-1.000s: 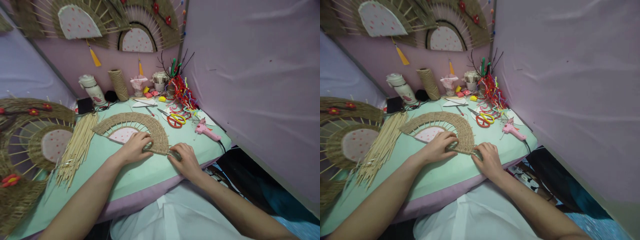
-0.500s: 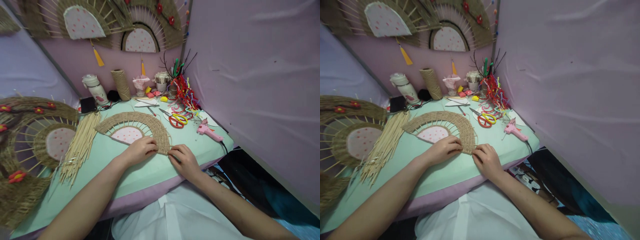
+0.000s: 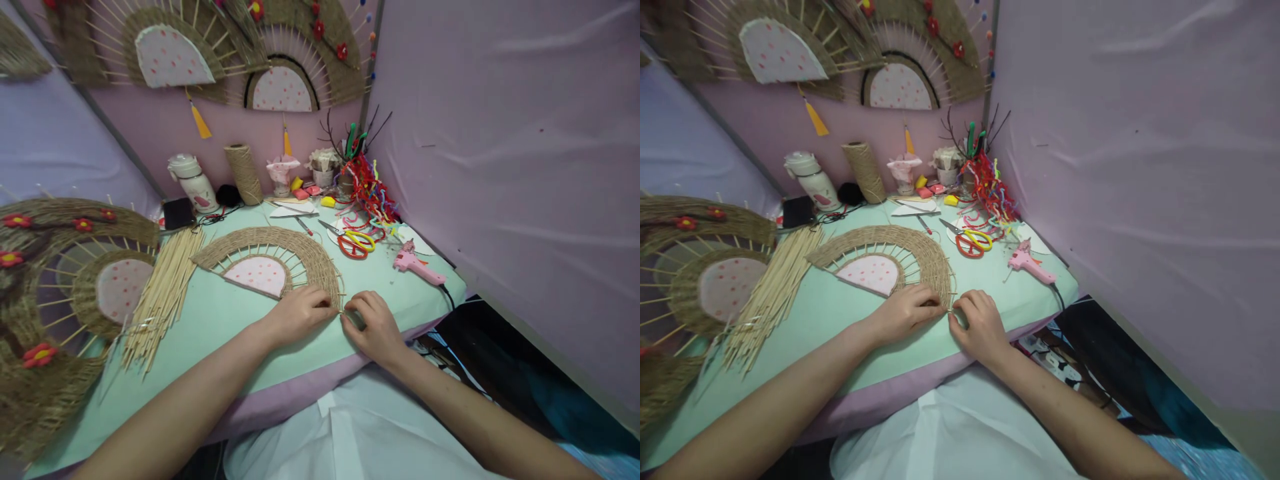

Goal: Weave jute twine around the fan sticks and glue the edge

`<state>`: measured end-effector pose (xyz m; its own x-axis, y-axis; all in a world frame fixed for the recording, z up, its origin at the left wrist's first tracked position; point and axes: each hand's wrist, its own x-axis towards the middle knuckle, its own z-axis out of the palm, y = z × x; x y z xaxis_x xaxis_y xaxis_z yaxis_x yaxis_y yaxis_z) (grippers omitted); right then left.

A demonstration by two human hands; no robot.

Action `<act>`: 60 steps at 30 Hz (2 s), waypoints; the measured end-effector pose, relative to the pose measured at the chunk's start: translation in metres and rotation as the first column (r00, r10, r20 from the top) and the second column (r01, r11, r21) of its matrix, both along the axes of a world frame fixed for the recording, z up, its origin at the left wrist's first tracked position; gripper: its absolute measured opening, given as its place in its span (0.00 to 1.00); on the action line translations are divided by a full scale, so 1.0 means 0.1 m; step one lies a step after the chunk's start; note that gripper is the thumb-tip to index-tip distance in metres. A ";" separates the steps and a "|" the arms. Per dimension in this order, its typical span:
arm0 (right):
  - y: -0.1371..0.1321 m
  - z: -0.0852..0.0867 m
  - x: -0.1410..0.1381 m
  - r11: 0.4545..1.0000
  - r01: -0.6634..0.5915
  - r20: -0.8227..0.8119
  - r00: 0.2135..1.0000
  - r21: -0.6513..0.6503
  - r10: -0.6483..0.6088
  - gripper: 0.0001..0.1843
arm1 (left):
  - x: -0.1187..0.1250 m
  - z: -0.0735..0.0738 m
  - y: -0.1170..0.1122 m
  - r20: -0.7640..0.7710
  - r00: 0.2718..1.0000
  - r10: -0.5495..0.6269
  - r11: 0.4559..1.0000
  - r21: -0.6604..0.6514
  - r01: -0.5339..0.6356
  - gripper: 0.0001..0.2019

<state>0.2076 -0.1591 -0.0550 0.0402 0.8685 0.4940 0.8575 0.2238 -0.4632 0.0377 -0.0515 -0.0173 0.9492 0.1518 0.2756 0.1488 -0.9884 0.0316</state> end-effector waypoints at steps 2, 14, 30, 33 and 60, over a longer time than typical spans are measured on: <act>0.01 0.00 -0.01 1.000 0.009 0.025 1.000 -0.011 -0.008 0.03 | 0.00 0.01 0.00 -0.010 1.000 0.008 1.000 0.000 -0.008 0.12; 0.04 0.00 -0.04 0.998 0.043 0.097 0.994 -0.034 -0.040 0.04 | -0.07 -0.02 0.08 0.077 0.996 -0.034 0.998 -0.049 0.038 0.11; 0.03 0.01 -0.05 0.999 0.034 0.019 0.999 -0.021 -0.034 0.04 | 0.03 -0.10 0.02 0.159 0.986 0.040 0.998 0.050 -0.049 0.10; 0.03 0.01 -0.06 0.999 0.042 0.039 0.998 -0.017 -0.041 0.04 | 0.05 -0.13 0.01 0.152 0.988 0.041 0.998 0.048 -0.049 0.10; 0.04 -0.04 -0.07 0.999 0.053 0.038 0.998 0.003 -0.053 0.04 | 0.09 -0.13 -0.06 0.154 0.987 0.045 0.997 0.054 -0.054 0.08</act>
<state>0.2009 -0.1552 -0.0588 0.0677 0.8645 0.4980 0.8850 0.1784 -0.4300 0.0470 -0.0576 -0.0306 0.8870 0.1767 0.4267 0.1951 -0.9808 0.0006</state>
